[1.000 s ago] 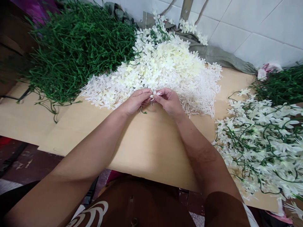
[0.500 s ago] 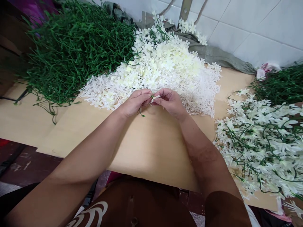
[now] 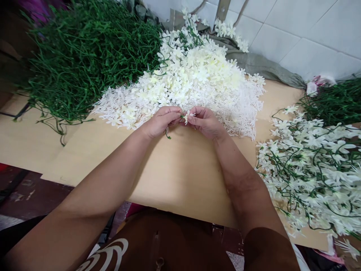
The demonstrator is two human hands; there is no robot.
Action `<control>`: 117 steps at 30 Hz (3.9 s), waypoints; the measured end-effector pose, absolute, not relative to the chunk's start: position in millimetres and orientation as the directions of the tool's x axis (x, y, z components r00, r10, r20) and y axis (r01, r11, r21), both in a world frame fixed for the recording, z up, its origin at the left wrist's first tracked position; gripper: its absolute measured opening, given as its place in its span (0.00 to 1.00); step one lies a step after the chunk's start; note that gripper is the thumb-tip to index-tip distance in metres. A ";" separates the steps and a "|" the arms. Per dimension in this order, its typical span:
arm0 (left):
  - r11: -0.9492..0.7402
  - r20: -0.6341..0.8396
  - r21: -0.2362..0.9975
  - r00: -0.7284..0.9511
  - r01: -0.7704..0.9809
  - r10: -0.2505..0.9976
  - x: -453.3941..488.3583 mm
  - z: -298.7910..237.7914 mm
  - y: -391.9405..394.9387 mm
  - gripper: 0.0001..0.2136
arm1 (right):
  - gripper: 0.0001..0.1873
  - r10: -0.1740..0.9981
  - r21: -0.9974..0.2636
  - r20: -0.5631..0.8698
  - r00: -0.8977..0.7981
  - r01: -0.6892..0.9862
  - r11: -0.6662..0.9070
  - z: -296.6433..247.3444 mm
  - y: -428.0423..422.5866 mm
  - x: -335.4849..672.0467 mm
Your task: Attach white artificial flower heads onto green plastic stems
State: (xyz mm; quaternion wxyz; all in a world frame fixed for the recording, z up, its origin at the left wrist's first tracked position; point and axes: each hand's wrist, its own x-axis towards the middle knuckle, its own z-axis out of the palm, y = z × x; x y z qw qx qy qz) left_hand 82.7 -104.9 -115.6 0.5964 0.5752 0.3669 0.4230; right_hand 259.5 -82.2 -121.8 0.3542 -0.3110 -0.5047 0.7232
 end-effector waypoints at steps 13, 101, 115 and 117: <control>-0.001 0.039 0.995 0.393 -0.096 0.919 81.2 -114.0 -104.5 0.14 | 0.19 0.828 -0.954 -0.079 -0.556 -0.198 -0.224 -125.5 -84.0 255.1; -0.080 0.064 0.996 0.363 0.028 0.929 82.8 -125.3 -98.4 0.15 | 0.14 0.950 -0.999 0.022 -0.312 0.033 0.034 -118.8 -89.8 254.1; -0.190 0.102 0.966 0.415 0.176 0.904 78.1 -118.4 -98.9 0.13 | 0.21 0.929 -0.985 -0.116 -0.352 -0.080 -0.153 -120.9 -89.6 251.5; -0.189 0.101 0.967 0.423 0.171 0.900 77.9 -118.9 -99.4 0.14 | 0.22 0.918 -0.977 -0.140 -0.371 -0.102 -0.190 -120.8 -88.8 252.3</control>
